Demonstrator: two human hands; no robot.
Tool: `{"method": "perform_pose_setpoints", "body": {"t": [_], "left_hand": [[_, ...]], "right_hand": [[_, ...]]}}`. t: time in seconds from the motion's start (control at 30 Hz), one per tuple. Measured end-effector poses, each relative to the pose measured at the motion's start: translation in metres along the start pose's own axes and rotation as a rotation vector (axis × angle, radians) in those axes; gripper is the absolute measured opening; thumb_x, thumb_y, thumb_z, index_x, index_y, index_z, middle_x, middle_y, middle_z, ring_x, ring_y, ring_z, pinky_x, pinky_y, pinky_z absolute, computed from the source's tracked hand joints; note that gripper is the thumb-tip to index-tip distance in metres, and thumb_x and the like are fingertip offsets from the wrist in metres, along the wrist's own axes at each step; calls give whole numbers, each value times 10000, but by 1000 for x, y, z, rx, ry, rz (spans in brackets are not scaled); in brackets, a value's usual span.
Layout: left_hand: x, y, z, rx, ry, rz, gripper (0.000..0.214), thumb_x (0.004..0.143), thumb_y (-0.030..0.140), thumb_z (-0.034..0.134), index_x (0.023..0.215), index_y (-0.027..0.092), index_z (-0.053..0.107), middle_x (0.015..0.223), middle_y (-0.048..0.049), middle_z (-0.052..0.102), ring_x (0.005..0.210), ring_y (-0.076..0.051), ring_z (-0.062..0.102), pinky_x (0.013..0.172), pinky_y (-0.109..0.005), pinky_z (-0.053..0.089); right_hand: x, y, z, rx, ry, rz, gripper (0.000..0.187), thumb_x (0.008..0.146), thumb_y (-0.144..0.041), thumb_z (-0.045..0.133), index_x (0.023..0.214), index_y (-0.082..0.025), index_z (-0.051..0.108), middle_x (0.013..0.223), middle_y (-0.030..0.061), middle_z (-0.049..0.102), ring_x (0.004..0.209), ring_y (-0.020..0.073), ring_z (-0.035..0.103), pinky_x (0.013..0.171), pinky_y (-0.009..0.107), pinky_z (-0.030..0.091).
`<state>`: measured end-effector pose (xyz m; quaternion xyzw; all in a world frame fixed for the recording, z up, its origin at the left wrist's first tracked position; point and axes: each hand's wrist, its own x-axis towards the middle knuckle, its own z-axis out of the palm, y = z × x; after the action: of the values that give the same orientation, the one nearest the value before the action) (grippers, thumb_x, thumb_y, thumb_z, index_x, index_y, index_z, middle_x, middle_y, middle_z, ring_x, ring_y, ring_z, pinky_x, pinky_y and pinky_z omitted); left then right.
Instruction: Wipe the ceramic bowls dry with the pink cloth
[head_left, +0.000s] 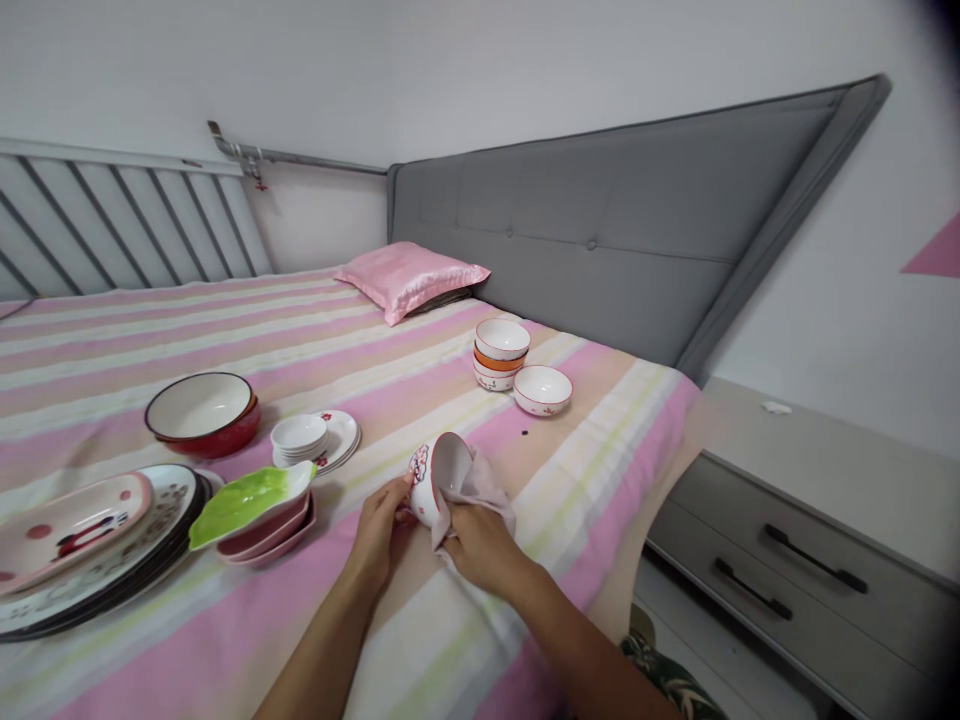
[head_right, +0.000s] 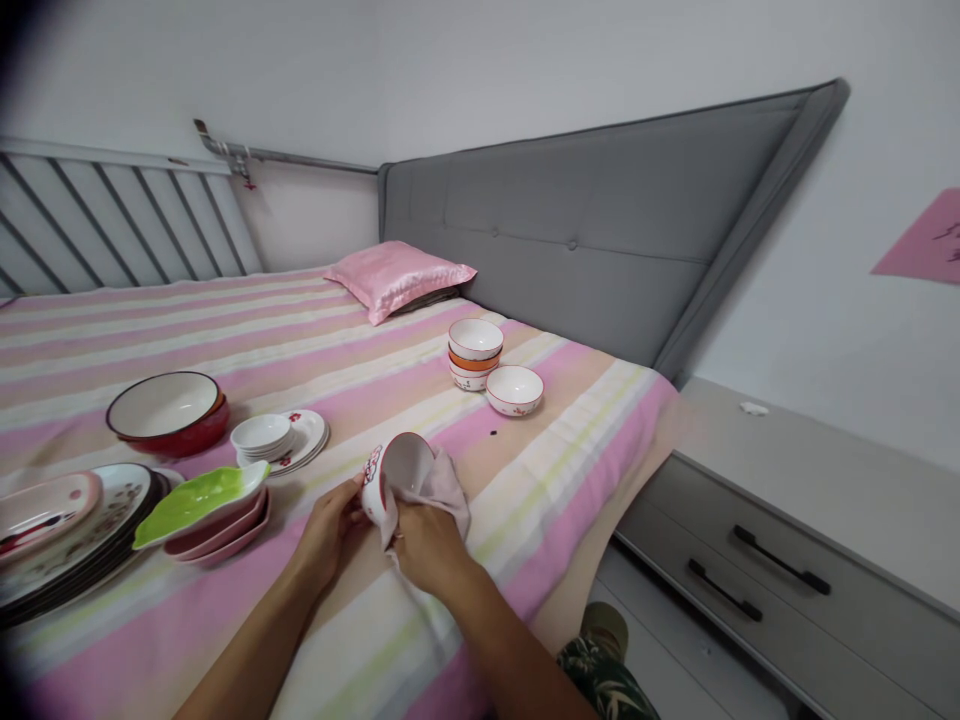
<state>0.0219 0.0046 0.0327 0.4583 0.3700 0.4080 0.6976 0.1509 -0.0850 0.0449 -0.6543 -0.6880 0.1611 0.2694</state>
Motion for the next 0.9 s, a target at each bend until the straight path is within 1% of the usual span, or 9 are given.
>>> {"method": "perform_pose_setpoints", "body": {"t": [0.1,0.2,0.33,0.43,0.53,0.67,0.73,0.8,0.9], "left_hand": [[0,0,0,20,3,-10,326,698,449,689,768,132,663,683,-5,607,587,-114,520,539,-200,404],[1,0,0,35,4,-18,341,699,458,679,833,144,679,740,-16,640,641,-142,558,585,-224,432],[2,0,0,50,6,-19,358,709,447,669,906,148,682,755,-18,645,727,-167,587,622,-232,448],[1,1,1,47,9,-18,362,714,448,660,908,143,679,769,-24,654,717,-163,591,624,-235,452],[0,3,2,52,-2,-5,385,710,453,663,913,126,675,826,-54,671,744,-185,609,669,-269,474],[-2,6,3,65,7,21,388,696,439,689,909,115,668,907,-89,678,822,-210,616,767,-307,477],[-4,7,3,59,-11,22,376,704,423,693,920,117,665,935,-92,675,854,-211,614,806,-311,468],[-6,8,5,50,-51,12,383,720,411,689,976,128,652,991,-97,667,894,-216,614,829,-319,462],[-10,9,11,55,-64,-15,485,684,413,728,1072,150,606,1041,-105,654,900,-224,622,795,-320,472]], "right_hand": [[-1,5,-1,-59,24,-57,400,772,-96,451,1143,-164,584,1134,97,655,1046,224,601,887,301,436],[-2,10,1,-57,53,-87,507,786,-134,459,1292,-153,488,1299,86,559,1186,212,517,1008,313,374],[-2,13,4,-65,56,-51,552,802,-200,462,1350,-141,429,1319,84,542,1198,219,507,1035,338,360],[-1,12,3,-69,58,-35,550,798,-185,450,1347,-156,435,1296,76,563,1181,220,520,1010,335,377],[1,11,1,-94,48,0,492,783,-137,425,1262,-189,520,1214,65,621,1118,221,564,932,322,416],[6,10,1,-166,42,71,288,785,-164,440,976,-175,656,991,86,700,923,232,637,765,304,433],[7,9,2,-187,62,81,226,794,-184,455,874,-176,665,901,82,708,831,224,645,693,293,408],[8,8,4,-192,83,82,194,790,-179,475,830,-172,665,847,80,707,766,210,642,651,284,377],[6,5,7,-165,110,76,167,776,-158,499,800,-168,664,802,77,705,722,198,634,629,274,351]]}}
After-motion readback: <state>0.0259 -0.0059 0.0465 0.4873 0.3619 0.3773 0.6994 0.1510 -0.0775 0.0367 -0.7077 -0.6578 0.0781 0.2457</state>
